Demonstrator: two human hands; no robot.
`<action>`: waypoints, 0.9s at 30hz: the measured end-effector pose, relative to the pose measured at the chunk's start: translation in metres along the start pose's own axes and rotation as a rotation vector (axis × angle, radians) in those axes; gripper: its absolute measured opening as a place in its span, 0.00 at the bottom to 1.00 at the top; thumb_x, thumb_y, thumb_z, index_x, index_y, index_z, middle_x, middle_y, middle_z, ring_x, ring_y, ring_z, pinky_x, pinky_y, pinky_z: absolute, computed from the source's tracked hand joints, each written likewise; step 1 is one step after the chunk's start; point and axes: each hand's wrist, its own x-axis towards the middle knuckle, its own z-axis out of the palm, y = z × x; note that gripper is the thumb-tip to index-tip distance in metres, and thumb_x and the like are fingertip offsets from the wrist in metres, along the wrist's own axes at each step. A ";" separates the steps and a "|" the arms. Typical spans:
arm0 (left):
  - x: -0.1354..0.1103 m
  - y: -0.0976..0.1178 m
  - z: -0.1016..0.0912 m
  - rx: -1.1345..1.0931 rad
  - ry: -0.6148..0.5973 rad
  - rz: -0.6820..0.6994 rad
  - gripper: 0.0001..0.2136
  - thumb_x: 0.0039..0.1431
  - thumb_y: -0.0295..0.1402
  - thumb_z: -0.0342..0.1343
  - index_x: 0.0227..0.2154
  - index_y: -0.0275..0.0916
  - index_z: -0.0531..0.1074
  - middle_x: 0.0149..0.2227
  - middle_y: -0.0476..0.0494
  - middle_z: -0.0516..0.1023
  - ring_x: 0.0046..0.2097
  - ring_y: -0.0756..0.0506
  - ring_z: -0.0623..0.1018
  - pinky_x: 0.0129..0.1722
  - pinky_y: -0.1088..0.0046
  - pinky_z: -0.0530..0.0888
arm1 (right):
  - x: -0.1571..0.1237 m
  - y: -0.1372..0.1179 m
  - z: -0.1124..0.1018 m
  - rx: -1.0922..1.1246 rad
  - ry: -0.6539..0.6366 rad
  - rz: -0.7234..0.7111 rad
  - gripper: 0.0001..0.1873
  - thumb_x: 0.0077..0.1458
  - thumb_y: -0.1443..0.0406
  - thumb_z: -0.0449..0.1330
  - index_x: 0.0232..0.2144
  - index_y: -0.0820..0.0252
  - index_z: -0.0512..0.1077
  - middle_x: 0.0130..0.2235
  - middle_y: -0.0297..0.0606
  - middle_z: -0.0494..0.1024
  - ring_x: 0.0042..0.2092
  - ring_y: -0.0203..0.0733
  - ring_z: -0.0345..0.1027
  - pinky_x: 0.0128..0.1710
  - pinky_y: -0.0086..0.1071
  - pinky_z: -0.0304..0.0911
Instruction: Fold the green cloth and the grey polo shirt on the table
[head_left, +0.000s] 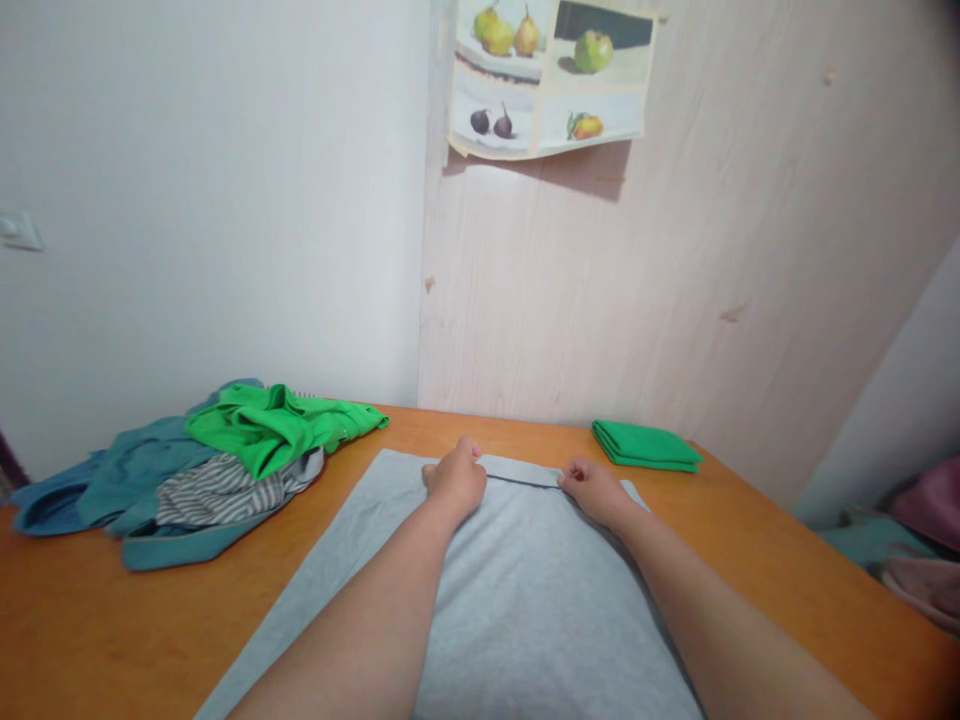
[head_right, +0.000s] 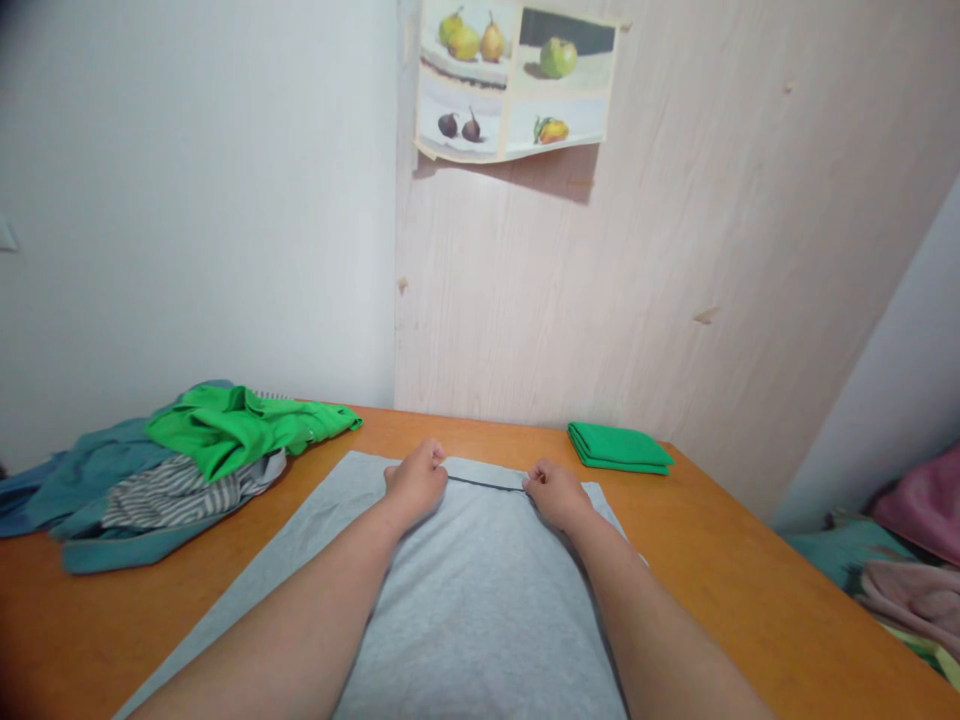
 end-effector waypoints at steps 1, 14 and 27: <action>-0.002 -0.001 0.001 0.030 -0.012 0.019 0.10 0.57 0.26 0.50 0.40 0.47 0.66 0.40 0.50 0.80 0.45 0.42 0.78 0.47 0.61 0.61 | 0.000 0.001 0.002 -0.030 0.009 -0.001 0.06 0.51 0.64 0.62 0.26 0.56 0.68 0.28 0.32 0.73 0.32 0.37 0.64 0.31 0.27 0.53; -0.016 0.013 0.001 0.088 -0.068 0.409 0.13 0.61 0.27 0.47 0.44 0.42 0.74 0.49 0.39 0.77 0.54 0.39 0.72 0.55 0.61 0.64 | -0.004 0.001 0.004 -0.160 0.057 0.007 0.07 0.53 0.59 0.61 0.28 0.55 0.72 0.31 0.35 0.77 0.35 0.40 0.68 0.31 0.29 0.53; -0.015 0.005 0.017 0.059 -0.277 0.590 0.13 0.62 0.37 0.52 0.47 0.44 0.76 0.52 0.41 0.77 0.56 0.39 0.73 0.59 0.62 0.65 | 0.003 0.009 -0.028 0.039 0.050 -0.008 0.12 0.55 0.61 0.55 0.21 0.58 0.68 0.24 0.35 0.72 0.29 0.38 0.64 0.29 0.29 0.55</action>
